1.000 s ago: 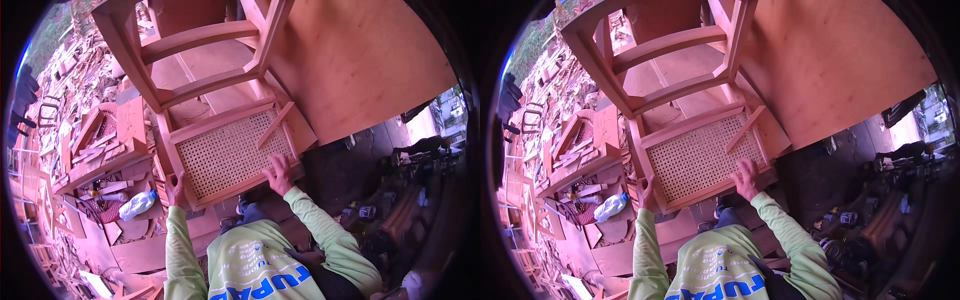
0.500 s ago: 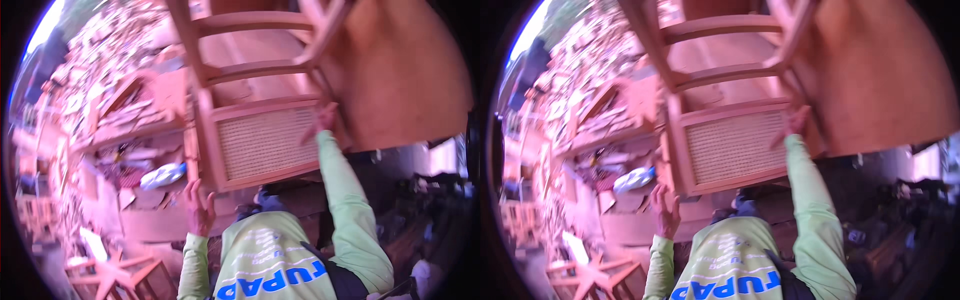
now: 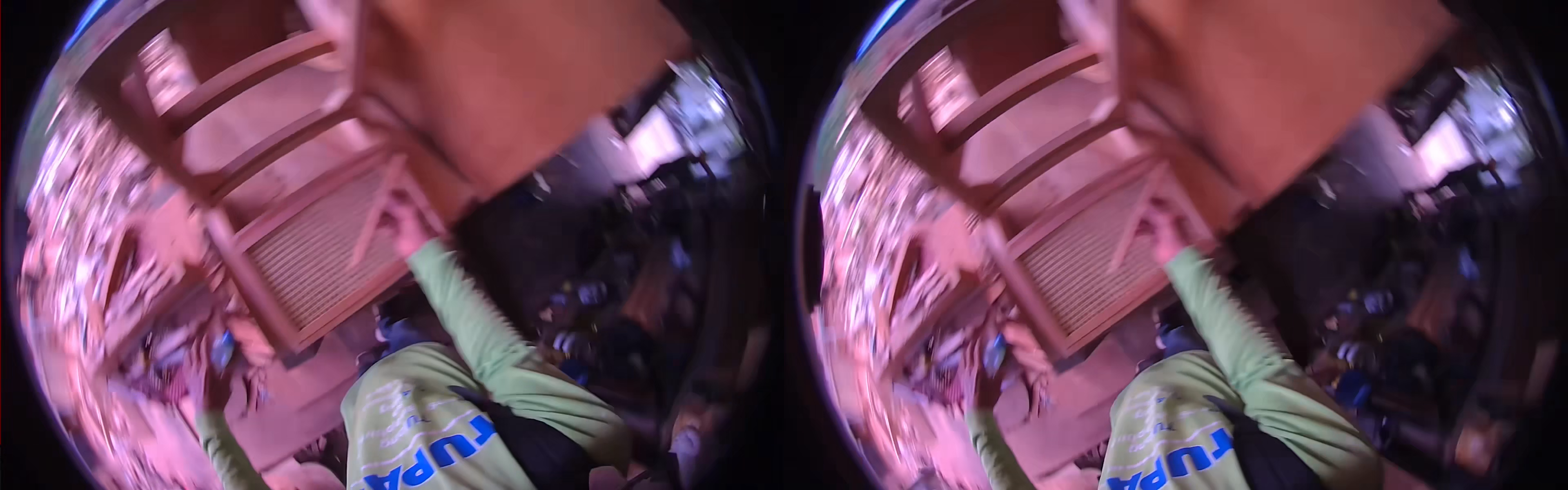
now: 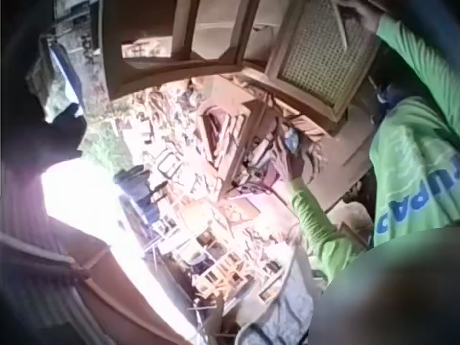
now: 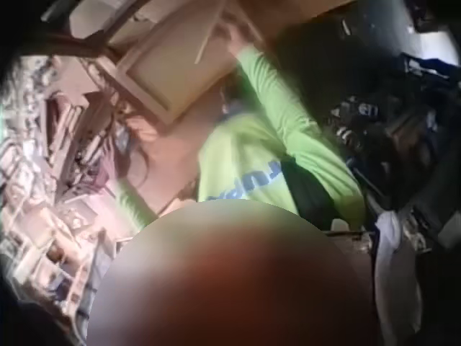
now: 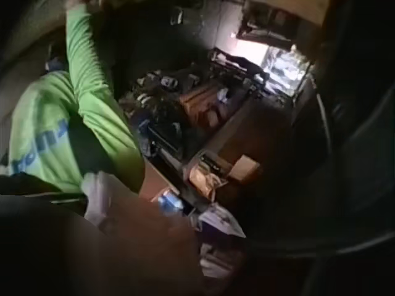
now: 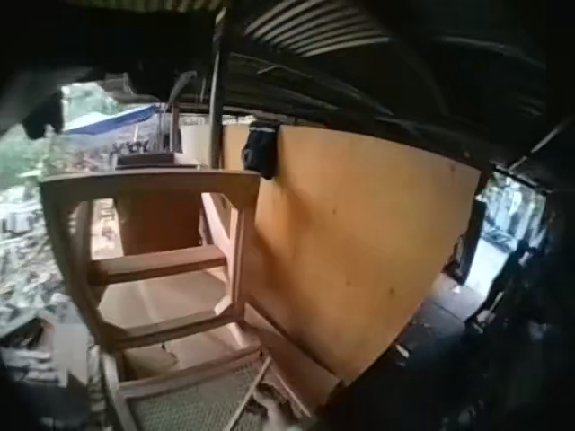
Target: Applying glue and hammering wooden trim onto the frame of a chair.
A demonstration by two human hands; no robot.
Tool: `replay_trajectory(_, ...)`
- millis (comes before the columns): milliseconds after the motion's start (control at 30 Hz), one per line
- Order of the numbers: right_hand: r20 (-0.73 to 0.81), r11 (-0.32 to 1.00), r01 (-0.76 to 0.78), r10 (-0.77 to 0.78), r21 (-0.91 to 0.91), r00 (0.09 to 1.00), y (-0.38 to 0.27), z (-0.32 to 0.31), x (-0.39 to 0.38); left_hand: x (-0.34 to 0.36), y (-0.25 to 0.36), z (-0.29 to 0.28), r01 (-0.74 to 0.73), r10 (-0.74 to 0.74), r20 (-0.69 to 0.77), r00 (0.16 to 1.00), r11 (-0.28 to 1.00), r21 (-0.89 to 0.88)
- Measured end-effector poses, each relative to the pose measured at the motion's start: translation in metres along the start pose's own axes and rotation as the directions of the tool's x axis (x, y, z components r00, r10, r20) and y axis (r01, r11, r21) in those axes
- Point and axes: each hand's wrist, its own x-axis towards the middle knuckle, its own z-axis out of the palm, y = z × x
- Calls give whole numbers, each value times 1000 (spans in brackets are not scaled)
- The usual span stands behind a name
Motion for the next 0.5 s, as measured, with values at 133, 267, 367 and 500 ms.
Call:
replay_trajectory(133, -29, 952, -124, 137, 279, 990, 17, 16, -41, 9, -8, 0, -17, -6, 279, 960, 997, 78)
replay_trajectory(267, -56, 966, -86, 102, 243, 993, 25, 16, -76, 76, 18, 43, -182, 78, 249, 965, 883, 432)
replay_trajectory(367, -96, 965, -132, 157, 225, 983, 25, 12, -92, 115, 70, 86, -121, 54, 114, 992, 683, 721)
replay_trajectory(500, -17, 977, -157, 161, 144, 987, 42, 6, -95, 148, 141, 135, 83, 36, -101, 994, 332, 940)
